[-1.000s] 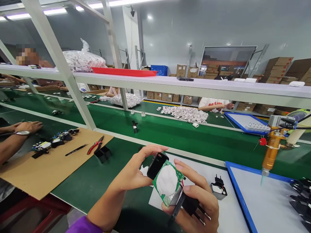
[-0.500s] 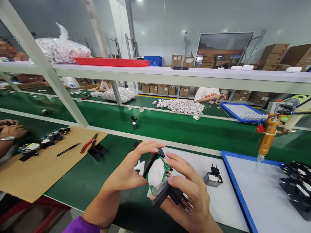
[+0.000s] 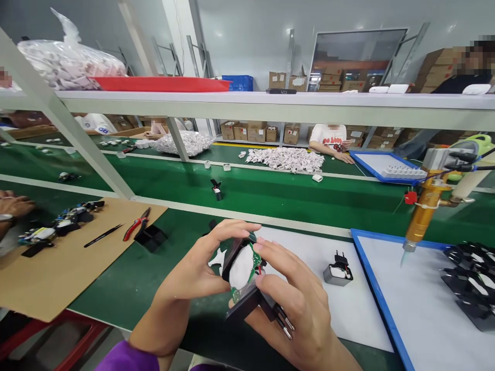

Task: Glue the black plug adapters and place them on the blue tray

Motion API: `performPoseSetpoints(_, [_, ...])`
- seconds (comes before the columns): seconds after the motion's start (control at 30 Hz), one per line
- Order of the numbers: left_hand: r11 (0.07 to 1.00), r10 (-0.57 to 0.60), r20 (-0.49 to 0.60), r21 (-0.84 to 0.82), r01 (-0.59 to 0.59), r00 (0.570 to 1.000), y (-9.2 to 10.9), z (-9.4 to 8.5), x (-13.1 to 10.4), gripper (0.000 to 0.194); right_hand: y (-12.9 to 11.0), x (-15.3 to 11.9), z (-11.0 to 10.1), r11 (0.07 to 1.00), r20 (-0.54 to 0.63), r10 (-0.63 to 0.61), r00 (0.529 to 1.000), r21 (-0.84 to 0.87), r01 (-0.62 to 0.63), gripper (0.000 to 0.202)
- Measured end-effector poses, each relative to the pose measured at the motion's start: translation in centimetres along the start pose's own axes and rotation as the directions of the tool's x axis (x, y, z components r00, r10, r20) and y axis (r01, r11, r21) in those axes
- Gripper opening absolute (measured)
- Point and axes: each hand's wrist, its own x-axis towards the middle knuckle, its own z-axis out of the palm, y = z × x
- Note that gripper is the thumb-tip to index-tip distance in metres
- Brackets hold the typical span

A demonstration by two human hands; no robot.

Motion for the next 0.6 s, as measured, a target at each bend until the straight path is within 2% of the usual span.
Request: performPoseSetpoints(0.6, [0.998, 0.023, 0.034, -0.060, -0.021, 0.999, -0.55, -0.17, 0.18, 0.070, -0.33, -0.30, -0.12, 0.999, -0.003, 0.041, 0.999, 0.035, -0.041, 0.072])
